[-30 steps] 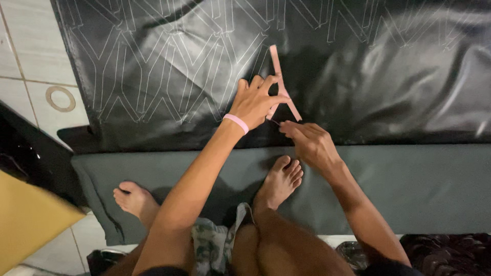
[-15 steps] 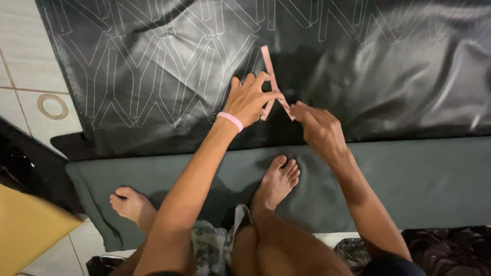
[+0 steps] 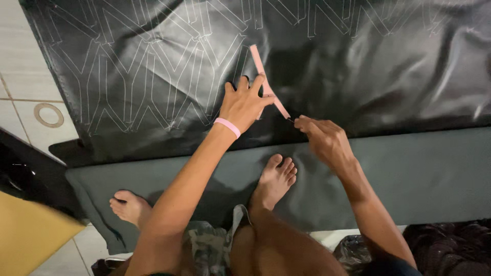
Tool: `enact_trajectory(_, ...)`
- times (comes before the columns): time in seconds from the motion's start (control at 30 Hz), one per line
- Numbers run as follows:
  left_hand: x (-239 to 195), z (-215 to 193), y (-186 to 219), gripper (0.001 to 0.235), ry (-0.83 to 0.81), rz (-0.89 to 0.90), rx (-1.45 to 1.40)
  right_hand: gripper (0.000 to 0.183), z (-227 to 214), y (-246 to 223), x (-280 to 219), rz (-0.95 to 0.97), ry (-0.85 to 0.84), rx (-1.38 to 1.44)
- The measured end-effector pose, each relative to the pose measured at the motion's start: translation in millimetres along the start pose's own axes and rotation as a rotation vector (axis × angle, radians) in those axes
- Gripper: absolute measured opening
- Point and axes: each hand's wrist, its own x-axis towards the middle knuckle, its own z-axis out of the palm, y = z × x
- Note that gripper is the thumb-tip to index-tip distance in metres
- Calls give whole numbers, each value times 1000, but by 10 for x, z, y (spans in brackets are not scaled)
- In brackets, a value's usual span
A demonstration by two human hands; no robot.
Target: The person uses a pink Y-shaped template to repeatedly mark a large black sheet laid on the floor. They align the template over pre-drawn white lines and trace or mark the material with a small tool, moving the template to new positions across the sheet.
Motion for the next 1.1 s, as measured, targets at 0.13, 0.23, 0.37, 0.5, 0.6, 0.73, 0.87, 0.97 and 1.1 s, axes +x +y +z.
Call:
enact_trajectory(0.13, -21, 25, -6, 38, 5, 14, -9, 16, -68, 14, -25, 36, 9, 12)
enact_trajectory(0.23, -38, 38, -103, 50, 99, 62, -37, 23, -166, 17, -105, 79, 3, 71)
enact_trajectory(0.37, -178, 39, -462, 26, 334, 73, -216, 23, -310, 104, -290, 180, 68, 204)
enact_trajectory(0.5, -461, 257, -634, 15, 529, -422, -372, 17, -468, 316, -488, 327, 145, 27)
enact_trajectory(0.6, -295, 532, -498, 13, 755, -641, -850, 14, -450, 455, -470, 344, 277, 88)
enact_trajectory(0.73, 304, 907, 138, 16, 828, -739, -1306, 15, -381, 671, -185, 188, 281, 103)
enact_trajectory(0.87, 472, 854, 628, 40, 775, -776, -1139, 14, -281, 777, 227, 208, 95, 83)
enact_trajectory(0.97, 253, 689, 540, 46, 561, -712, -869, 46, -146, 766, 504, 184, 0, 206)
enact_trajectory(1.1, 112, 580, 300, 79, 471, -528, -435, 96, 59, 748, 815, 214, -141, -63)
